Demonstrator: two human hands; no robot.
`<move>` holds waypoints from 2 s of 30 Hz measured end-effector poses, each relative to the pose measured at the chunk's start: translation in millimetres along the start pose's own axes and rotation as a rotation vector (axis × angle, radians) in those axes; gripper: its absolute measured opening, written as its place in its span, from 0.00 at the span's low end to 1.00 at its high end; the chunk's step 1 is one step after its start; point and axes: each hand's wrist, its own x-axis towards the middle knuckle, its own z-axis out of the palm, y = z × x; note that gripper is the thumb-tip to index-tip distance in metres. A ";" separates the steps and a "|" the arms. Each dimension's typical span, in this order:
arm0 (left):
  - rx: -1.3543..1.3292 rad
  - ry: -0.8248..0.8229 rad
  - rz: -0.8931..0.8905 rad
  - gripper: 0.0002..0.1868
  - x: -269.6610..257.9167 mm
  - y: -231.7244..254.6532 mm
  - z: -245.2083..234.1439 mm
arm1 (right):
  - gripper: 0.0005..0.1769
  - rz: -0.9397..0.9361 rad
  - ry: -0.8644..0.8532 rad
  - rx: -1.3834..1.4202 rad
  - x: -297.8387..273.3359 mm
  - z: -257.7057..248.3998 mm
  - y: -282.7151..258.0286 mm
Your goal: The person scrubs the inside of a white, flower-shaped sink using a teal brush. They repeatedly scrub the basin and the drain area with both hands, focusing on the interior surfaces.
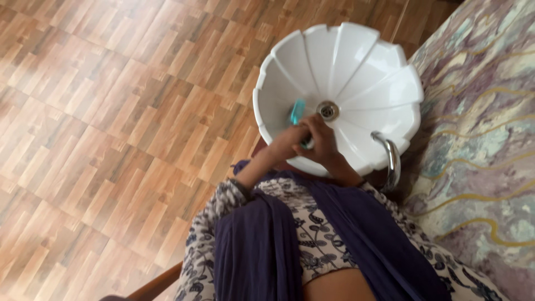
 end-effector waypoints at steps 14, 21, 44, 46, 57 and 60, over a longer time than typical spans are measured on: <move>-0.108 0.057 -0.019 0.15 26.7 -25.4 3.6 | 0.41 0.068 -0.146 -0.138 22.2 -11.1 9.6; -0.131 0.026 -0.128 0.12 22.7 -35.6 38.2 | 0.29 -0.008 0.004 0.055 19.4 -21.8 2.7; -0.456 -0.109 -0.235 0.12 -22.2 -49.6 41.7 | 0.37 0.111 -0.308 -0.130 11.4 -15.6 2.4; -0.489 -0.050 -0.162 0.15 -27.3 -52.8 46.5 | 0.35 0.127 -0.284 -0.061 9.9 -20.7 -1.0; -0.280 0.159 -0.073 0.15 -12.6 -45.0 42.7 | 0.32 0.294 -0.354 0.116 29.6 -22.1 -3.7; -0.165 -0.013 -0.118 0.12 -10.6 1.9 5.3 | 0.30 0.206 -0.340 0.223 28.4 -38.9 -19.1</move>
